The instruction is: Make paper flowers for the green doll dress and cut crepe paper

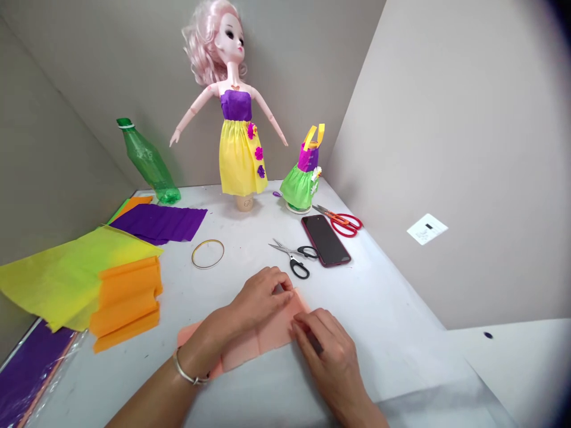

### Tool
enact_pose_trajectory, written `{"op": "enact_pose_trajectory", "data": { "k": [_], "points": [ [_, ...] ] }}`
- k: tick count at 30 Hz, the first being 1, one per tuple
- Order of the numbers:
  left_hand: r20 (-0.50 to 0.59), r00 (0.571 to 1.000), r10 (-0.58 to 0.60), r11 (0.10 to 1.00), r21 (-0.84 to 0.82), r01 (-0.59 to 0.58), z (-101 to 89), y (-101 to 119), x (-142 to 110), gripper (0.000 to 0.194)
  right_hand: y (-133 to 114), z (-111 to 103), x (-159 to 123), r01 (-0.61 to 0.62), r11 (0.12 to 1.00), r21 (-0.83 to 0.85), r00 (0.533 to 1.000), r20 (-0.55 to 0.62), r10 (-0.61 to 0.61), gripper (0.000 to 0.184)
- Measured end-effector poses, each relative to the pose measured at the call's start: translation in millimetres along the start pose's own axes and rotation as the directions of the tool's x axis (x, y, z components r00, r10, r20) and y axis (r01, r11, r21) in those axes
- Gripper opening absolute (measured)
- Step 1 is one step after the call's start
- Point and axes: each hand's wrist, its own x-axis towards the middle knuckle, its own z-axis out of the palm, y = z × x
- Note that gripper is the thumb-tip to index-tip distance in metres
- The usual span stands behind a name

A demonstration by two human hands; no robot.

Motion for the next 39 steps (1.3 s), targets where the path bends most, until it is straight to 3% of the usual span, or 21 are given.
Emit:
{"op": "enact_pose_trajectory", "data": {
  "k": [4, 11, 18, 25, 32, 36, 39],
  "points": [
    [0.118, 0.992, -0.044, 0.996, -0.073, 0.053, -11.6, -0.5, 0.0, 0.013, -3.0, -5.3, 0.2, -0.001, 0.996, 0.087, 0.994, -0.111, 0.011, 0.014],
    [0.147, 0.983, -0.105, 0.993, -0.042, 0.112, -19.8, -2.9, -2.7, 0.018, -3.9, -11.6, -1.0, -0.083, 0.98, 0.18, 0.967, -0.222, 0.123, 0.013],
    [0.269, 0.963, 0.018, 0.949, -0.307, 0.068, -36.1, 0.7, -5.7, 0.023, -3.8, -12.1, 0.4, -0.156, 0.967, 0.2, 0.949, -0.241, 0.202, 0.012],
    [0.249, 0.967, -0.053, 0.998, -0.008, 0.057, -24.0, -13.0, -3.1, 0.022, -4.0, -13.2, -2.7, -0.064, 0.985, 0.162, 0.96, -0.26, 0.105, 0.014],
    [0.249, 0.969, 0.006, 0.997, 0.07, -0.024, -31.4, -7.8, -6.3, 0.023, -4.5, -10.5, 2.0, 0.007, 0.993, 0.115, 0.989, -0.146, 0.01, 0.016],
    [0.309, 0.95, 0.042, 0.999, 0.004, -0.045, -38.4, -0.8, -7.6, 0.024, -4.4, -9.5, 3.1, 0.025, 0.996, 0.087, 0.988, -0.154, -0.012, 0.016],
    [0.261, 0.965, 0.022, 0.999, 0.028, -0.03, -38.7, 0.4, -6.4, 0.023, -4.0, -8.0, 2.8, 0.022, 0.997, 0.068, 0.987, -0.161, -0.011, 0.015]
  ]
}}
